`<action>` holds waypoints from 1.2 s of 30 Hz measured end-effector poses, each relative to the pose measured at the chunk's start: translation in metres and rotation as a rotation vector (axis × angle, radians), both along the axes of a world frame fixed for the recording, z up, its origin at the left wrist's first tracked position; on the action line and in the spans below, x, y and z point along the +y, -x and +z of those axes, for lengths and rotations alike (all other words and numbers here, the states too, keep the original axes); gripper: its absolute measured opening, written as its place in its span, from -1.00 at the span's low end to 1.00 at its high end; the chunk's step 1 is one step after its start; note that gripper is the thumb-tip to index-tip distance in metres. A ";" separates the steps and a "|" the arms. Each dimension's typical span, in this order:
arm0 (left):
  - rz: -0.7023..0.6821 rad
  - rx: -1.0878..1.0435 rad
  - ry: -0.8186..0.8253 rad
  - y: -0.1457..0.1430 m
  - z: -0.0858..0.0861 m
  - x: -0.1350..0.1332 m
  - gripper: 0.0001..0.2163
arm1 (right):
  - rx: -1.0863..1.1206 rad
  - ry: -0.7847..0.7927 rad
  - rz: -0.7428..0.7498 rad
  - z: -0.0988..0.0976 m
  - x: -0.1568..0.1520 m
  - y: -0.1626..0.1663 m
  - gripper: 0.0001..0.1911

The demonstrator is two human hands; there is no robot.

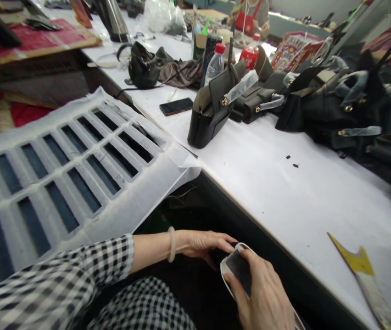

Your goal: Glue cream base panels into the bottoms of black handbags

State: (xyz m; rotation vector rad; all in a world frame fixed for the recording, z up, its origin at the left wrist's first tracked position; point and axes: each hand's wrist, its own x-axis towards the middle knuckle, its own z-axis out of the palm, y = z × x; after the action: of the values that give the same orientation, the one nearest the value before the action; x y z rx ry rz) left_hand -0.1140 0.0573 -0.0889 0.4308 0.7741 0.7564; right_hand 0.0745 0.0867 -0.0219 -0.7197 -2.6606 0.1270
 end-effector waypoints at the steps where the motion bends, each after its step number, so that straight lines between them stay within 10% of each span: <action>1: 0.006 -0.002 -0.001 0.000 0.002 0.000 -0.51 | -0.004 0.001 -0.002 0.000 0.000 0.000 -0.52; 17: 0.086 0.291 -0.149 -0.008 0.017 -0.012 -0.57 | -0.053 0.194 -0.014 -0.014 -0.014 -0.008 -0.38; 28: 0.148 0.512 -0.506 -0.002 -0.044 -0.006 -0.53 | 0.230 0.061 -0.284 -0.048 -0.019 0.016 -0.15; 33: 0.135 0.552 -0.521 -0.001 -0.027 -0.004 -0.53 | 0.353 -0.044 -0.364 -0.052 -0.034 0.021 -0.30; 36: 0.136 0.583 -0.503 -0.003 -0.004 -0.008 -0.55 | 0.332 0.326 -0.370 -0.024 -0.047 0.019 -0.35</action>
State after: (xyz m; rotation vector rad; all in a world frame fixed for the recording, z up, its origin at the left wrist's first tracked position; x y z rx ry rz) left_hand -0.1107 0.0498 -0.0927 1.0921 1.1645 0.9698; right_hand 0.0559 0.0393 -0.0458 -1.1669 -2.1735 0.5369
